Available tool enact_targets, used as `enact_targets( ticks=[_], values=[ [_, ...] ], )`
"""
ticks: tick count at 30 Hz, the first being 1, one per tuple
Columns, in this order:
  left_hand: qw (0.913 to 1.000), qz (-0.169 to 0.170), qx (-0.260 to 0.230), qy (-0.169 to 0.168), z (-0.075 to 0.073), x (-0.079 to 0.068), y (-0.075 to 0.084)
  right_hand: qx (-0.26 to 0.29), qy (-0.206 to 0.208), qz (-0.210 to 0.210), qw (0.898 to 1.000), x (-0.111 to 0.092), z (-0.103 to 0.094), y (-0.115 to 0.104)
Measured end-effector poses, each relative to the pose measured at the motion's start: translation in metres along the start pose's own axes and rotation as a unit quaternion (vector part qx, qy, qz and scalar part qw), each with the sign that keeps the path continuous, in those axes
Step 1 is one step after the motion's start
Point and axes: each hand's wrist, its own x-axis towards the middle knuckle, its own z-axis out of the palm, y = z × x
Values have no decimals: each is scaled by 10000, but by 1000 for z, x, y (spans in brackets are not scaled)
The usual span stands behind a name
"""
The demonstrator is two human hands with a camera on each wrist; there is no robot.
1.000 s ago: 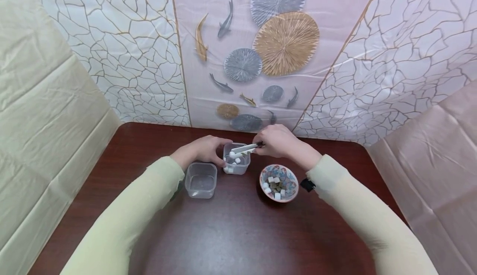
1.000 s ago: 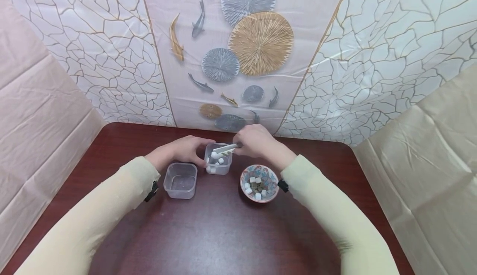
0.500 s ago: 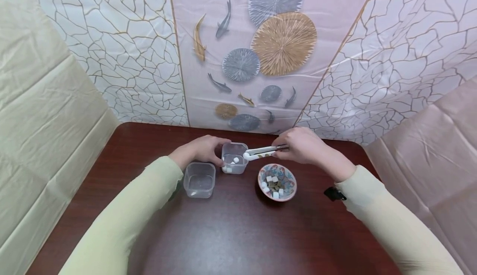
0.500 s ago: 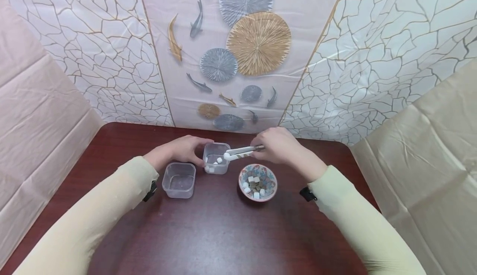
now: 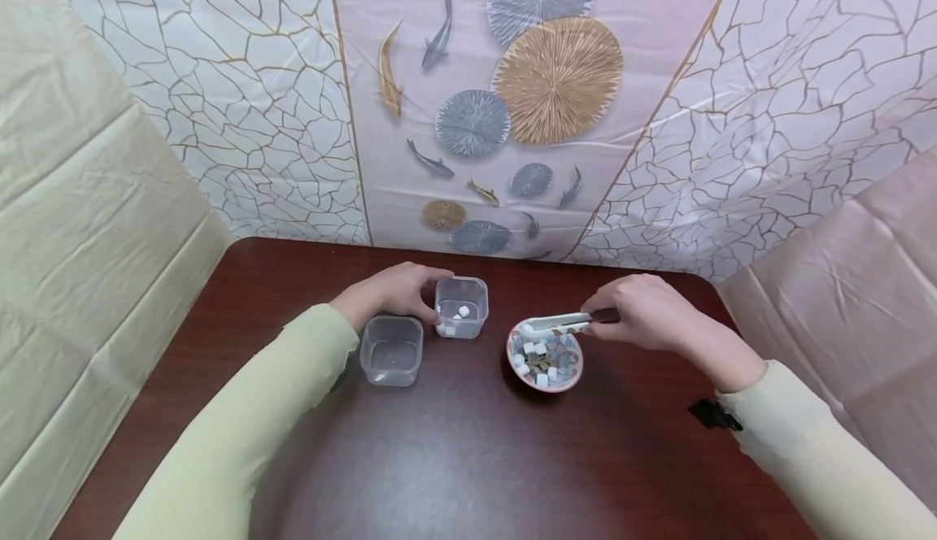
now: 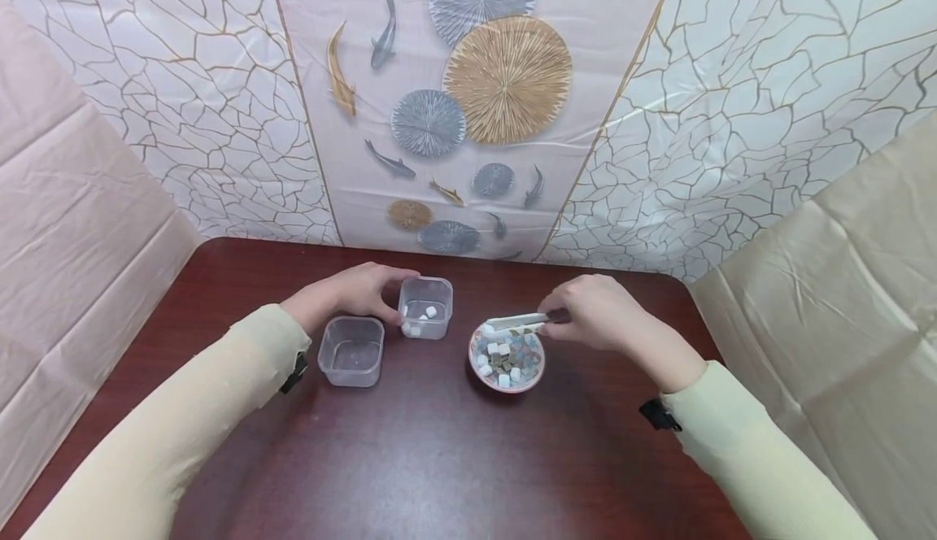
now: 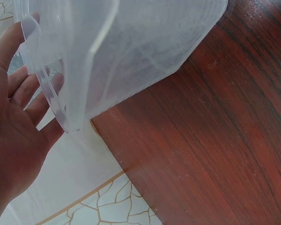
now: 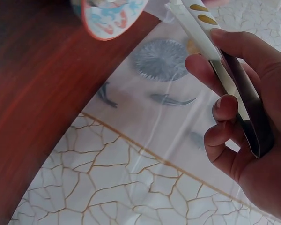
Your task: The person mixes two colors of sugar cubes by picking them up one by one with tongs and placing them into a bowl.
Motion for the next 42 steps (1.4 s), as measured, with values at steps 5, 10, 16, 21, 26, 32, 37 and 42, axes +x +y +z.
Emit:
enact_targets(
  ticks=[5, 10, 16, 21, 26, 32, 37, 42],
  values=[
    [10000, -37, -41, -36, -1, 0, 0, 31, -121, 43, 9999, -11, 2, 3],
    [9999, -83, -64, -55, 0, 0, 0, 71, -292, 44, 9995, -15, 6, 5],
    [9999, -105, -107, -52, 1, 1, -1, 39, -480, -64, 9988, -15, 12, 5],
    [9998, -104, -134, -76, 1, 2, -1, -6, -506, -9, 9987, -13, 12, 4],
    [9998, -112, -160, -75, 1, 1, -1, -46, -368, 77, 9993, -9, 9, 2],
    [9998, -118, -175, -69, 1, 2, -2, -92, -33, 39, 9999, 6, 8, -1],
    [9998, -103, -156, -56, 1, 1, -1, -55, 152, 9, 9999, 28, 10, -6],
    [9999, -68, -133, -34, 1, 1, 0, -27, 245, -100, 9996, 55, 12, -12]
  ],
)
